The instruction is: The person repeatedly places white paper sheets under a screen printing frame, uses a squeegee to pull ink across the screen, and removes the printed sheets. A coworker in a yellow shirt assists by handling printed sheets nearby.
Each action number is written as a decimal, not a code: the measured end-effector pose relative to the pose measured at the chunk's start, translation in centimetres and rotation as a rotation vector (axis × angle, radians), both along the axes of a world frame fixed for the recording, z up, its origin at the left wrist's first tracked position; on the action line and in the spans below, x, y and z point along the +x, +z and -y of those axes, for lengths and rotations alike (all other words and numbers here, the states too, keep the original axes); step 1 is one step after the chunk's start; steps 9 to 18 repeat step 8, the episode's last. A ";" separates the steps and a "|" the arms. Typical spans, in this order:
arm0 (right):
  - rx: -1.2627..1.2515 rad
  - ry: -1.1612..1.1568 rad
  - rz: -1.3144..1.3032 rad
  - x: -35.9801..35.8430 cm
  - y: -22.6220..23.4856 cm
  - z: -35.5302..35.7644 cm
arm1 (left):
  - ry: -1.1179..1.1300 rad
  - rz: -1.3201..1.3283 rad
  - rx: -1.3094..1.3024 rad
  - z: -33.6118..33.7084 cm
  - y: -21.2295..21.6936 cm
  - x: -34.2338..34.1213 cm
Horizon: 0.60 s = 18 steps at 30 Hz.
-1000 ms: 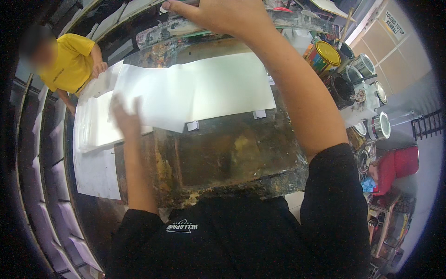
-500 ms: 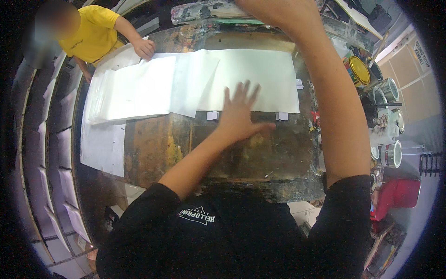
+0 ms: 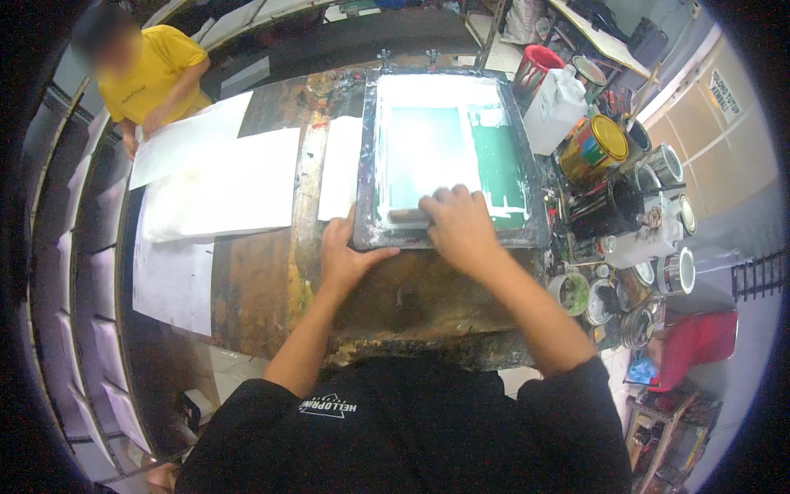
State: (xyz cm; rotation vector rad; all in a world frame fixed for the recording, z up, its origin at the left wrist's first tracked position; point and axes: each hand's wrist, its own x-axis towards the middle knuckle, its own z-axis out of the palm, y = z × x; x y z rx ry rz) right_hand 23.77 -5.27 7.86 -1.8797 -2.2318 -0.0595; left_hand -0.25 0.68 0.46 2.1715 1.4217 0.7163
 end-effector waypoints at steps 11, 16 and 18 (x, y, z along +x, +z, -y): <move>-0.073 -0.162 0.030 0.0 -3.4 -4.5 | -0.023 -0.008 -0.026 0.2 -1.3 -0.3; -0.073 -0.162 0.030 0.0 -3.4 -4.5 | -0.023 -0.008 -0.026 0.2 -1.3 -0.3; -0.073 -0.162 0.030 0.0 -3.4 -4.5 | -0.023 -0.008 -0.026 0.2 -1.3 -0.3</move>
